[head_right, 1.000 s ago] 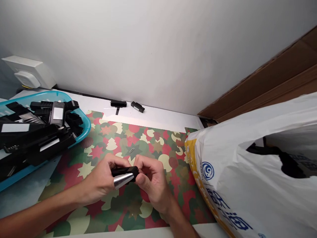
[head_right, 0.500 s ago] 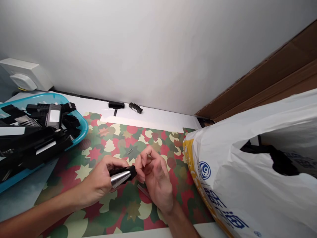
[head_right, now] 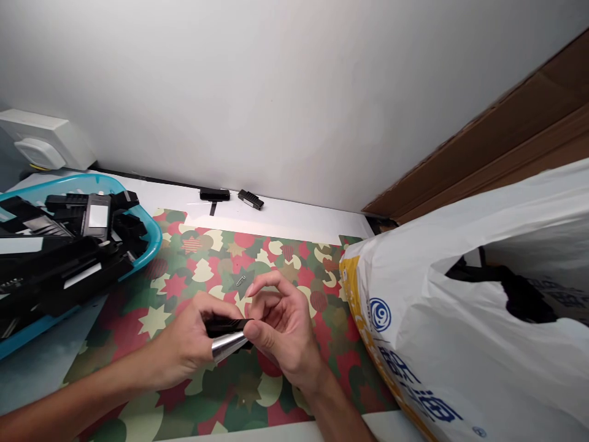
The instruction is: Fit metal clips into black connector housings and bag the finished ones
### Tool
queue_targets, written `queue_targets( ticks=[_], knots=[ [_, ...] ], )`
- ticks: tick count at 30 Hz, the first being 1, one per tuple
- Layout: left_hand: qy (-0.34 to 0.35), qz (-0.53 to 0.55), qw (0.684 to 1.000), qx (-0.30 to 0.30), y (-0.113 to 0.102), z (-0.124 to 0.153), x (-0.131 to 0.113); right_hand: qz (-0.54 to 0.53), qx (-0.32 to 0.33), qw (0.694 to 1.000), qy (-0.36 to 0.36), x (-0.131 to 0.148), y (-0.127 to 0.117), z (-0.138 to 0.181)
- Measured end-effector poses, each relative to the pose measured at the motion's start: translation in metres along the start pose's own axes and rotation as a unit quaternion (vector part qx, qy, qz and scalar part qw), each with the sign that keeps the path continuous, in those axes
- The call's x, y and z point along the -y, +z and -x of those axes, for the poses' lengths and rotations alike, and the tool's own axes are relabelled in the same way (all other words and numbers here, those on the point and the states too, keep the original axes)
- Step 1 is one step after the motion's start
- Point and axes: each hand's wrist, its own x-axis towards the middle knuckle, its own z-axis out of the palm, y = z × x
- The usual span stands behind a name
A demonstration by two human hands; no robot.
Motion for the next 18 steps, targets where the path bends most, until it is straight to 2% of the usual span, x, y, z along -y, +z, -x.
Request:
queue_targets(
  ticks=[3,8,13,18],
  knots=[
    [-0.011,-0.009,1.0,-0.019,-0.001,0.001,0.003,0.022,-0.005,1.0,-0.016,0.002,-0.002,-0.001],
    [-0.016,-0.013,0.999,-0.036,-0.002,0.002,0.006,0.124,-0.029,0.99,-0.062,0.007,-0.006,-0.002],
    [-0.007,-0.016,0.999,-0.049,-0.001,0.002,0.006,0.228,-0.047,0.966,-0.11,0.013,-0.008,-0.001],
    [-0.004,-0.018,0.997,-0.071,0.0,0.003,0.007,0.322,-0.015,0.936,-0.14,0.022,-0.012,0.003]
  ],
)
